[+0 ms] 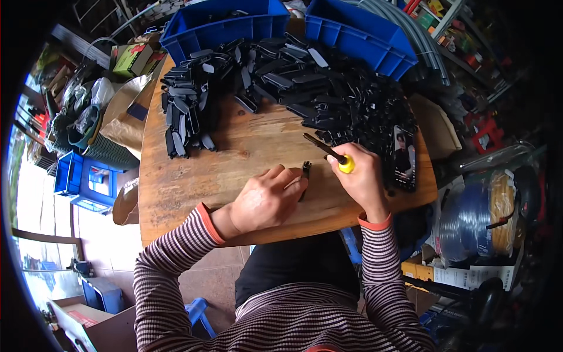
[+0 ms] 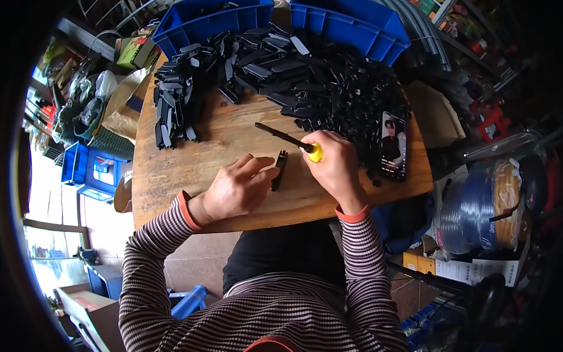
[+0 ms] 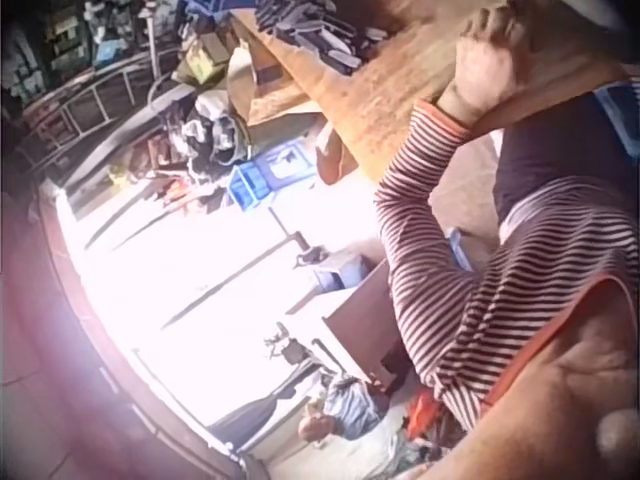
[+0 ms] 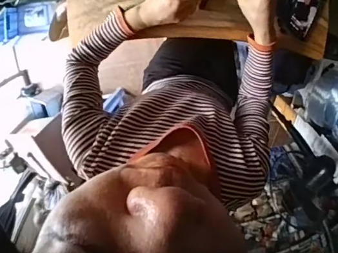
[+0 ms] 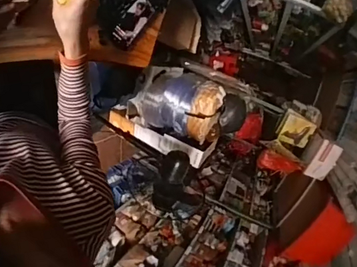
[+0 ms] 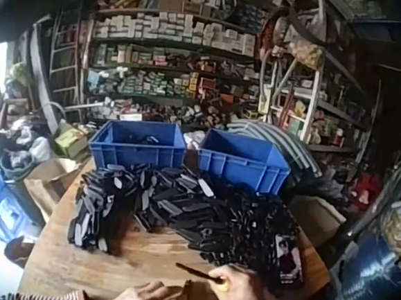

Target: The person assembles small black plastic components on a wooden table by fitting the pieces together using a hand tool.

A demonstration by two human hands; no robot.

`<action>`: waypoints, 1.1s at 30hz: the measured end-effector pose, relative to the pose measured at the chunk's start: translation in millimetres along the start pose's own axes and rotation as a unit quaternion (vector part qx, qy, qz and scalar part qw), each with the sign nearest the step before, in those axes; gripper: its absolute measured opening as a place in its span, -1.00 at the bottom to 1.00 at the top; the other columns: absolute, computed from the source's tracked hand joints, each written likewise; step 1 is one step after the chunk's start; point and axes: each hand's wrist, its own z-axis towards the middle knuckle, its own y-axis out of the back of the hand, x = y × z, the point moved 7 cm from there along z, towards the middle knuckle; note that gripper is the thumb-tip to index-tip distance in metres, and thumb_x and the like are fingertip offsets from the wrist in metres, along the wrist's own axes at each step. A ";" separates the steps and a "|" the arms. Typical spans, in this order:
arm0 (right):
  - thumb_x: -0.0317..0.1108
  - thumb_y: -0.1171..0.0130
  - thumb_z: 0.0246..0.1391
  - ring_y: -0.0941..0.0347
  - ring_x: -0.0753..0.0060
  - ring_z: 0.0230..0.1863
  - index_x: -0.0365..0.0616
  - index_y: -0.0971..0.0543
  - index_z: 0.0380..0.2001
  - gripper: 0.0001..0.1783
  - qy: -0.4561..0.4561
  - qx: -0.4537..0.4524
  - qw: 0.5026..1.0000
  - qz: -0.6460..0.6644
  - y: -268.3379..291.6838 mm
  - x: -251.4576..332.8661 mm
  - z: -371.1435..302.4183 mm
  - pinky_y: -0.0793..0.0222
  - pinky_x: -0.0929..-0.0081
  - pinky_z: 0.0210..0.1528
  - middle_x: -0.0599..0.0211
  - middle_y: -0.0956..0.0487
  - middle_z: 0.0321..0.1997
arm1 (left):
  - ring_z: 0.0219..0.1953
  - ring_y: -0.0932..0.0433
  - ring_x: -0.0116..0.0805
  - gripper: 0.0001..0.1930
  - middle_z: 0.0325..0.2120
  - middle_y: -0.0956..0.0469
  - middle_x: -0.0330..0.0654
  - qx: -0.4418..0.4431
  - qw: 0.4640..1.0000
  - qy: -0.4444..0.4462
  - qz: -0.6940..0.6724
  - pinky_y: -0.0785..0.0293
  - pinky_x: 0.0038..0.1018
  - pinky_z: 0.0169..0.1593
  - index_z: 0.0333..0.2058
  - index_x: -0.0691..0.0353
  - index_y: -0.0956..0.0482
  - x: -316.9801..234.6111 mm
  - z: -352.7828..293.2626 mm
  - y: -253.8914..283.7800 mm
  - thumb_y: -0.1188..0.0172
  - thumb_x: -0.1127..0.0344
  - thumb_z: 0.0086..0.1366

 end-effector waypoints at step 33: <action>-0.43 -0.23 0.13 -0.39 0.75 -0.51 -0.18 -0.50 -0.39 -0.89 -0.080 0.010 0.946 0.314 -52.8 12.0 37.3 -0.31 0.72 -0.43 0.34 -0.57 -0.48 | -0.08 -0.52 -0.19 -0.57 -0.03 -0.47 -0.02 0.038 0.995 -0.091 -0.020 -0.57 -0.41 -0.09 -0.06 0.38 -0.52 8.9 -9.4 -25.0 -0.13 0.39 0.05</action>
